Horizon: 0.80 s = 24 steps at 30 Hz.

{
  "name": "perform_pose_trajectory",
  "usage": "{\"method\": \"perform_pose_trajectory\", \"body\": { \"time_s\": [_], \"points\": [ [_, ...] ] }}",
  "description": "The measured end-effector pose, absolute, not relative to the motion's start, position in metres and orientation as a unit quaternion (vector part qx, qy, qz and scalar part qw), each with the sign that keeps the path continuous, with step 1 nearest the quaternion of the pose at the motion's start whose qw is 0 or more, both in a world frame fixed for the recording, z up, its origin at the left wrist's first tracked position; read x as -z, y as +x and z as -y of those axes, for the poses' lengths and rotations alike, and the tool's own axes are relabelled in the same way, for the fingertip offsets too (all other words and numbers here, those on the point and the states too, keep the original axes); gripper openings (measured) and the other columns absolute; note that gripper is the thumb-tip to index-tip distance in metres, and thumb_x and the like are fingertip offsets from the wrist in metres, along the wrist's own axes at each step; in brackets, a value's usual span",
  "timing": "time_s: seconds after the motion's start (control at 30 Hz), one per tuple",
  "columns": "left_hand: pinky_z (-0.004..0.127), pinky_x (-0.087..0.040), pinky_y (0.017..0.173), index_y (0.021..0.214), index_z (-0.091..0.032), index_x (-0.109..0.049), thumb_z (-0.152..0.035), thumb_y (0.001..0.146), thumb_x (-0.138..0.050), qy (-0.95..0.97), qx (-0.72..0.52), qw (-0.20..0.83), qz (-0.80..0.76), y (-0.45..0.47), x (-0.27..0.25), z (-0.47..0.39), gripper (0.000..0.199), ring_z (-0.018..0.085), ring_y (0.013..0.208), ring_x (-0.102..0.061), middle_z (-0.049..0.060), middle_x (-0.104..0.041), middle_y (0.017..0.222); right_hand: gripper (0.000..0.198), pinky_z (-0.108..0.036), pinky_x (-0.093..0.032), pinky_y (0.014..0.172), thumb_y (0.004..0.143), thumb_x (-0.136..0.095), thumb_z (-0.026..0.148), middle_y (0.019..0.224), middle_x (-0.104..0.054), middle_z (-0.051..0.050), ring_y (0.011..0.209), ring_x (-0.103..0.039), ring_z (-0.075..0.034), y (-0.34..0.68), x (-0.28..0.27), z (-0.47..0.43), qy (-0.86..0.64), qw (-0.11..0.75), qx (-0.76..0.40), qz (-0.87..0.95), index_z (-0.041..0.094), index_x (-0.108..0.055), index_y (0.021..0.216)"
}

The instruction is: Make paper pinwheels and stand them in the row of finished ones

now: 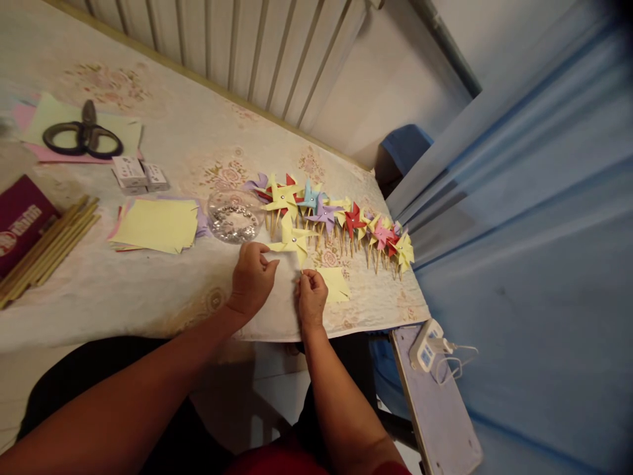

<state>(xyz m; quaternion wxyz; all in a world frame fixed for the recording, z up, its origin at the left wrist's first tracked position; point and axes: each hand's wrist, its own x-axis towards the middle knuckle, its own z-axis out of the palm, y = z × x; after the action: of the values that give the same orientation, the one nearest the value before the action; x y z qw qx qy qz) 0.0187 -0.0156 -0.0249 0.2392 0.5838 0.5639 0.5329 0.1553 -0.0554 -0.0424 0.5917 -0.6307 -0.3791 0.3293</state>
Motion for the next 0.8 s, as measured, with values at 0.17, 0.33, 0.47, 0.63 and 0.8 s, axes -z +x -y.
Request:
{"method": "perform_pose_trajectory", "body": {
  "time_s": [0.17,0.33,0.47,0.63,0.8],
  "points": [
    [0.033,-0.051,0.072,0.097,-0.02,-0.052,-0.014,0.073,-0.065,0.569,-0.548,0.259,-0.556,0.015,0.029,0.008,0.028,0.017,0.073,-0.058,0.002,-0.054,0.091,0.013,-0.021,-0.027,0.043,0.079,-0.059,0.03,0.057,-0.051,0.008,0.043,-0.035,-0.007,0.158,0.046,0.056,-0.607,0.608,-0.359,0.365,0.018,-0.059,0.084],
    [0.032,-0.052,0.072,0.098,-0.02,-0.057,-0.016,0.074,-0.065,0.573,-0.534,0.28,-0.554,0.012,0.025,0.004,0.025,0.018,0.076,-0.062,0.001,-0.061,0.088,0.015,-0.02,-0.027,0.042,0.079,-0.06,0.032,0.058,-0.052,0.009,0.044,-0.035,-0.006,0.16,0.048,0.056,-0.592,0.615,-0.372,0.363,0.019,-0.058,0.085],
    [0.031,-0.053,0.073,0.096,-0.019,-0.06,-0.018,0.075,-0.064,0.579,-0.533,0.294,-0.543,0.01,0.019,0.003,0.022,0.017,0.076,-0.064,0.002,-0.065,0.091,0.016,-0.02,-0.026,0.042,0.078,-0.061,0.033,0.058,-0.052,0.009,0.043,-0.035,-0.006,0.161,0.049,0.056,-0.594,0.613,-0.371,0.365,0.019,-0.057,0.086],
    [0.03,-0.052,0.073,0.091,-0.019,-0.063,-0.019,0.076,-0.064,0.606,-0.518,0.272,-0.539,0.009,0.015,0.004,0.015,0.017,0.072,-0.062,0.002,-0.066,0.086,0.016,-0.02,-0.025,0.041,0.078,-0.061,0.033,0.058,-0.052,0.009,0.042,-0.034,-0.006,0.161,0.049,0.056,-0.595,0.614,-0.372,0.361,0.019,-0.057,0.085],
    [0.031,-0.05,0.074,0.088,-0.019,-0.064,-0.017,0.077,-0.062,0.619,-0.52,0.251,-0.533,0.008,0.014,0.004,0.011,0.017,0.072,-0.062,0.002,-0.067,0.085,0.015,-0.02,-0.025,0.042,0.078,-0.061,0.032,0.058,-0.052,0.009,0.043,-0.034,-0.006,0.161,0.049,0.057,-0.598,0.609,-0.37,0.367,0.019,-0.058,0.085]
  ]
}}
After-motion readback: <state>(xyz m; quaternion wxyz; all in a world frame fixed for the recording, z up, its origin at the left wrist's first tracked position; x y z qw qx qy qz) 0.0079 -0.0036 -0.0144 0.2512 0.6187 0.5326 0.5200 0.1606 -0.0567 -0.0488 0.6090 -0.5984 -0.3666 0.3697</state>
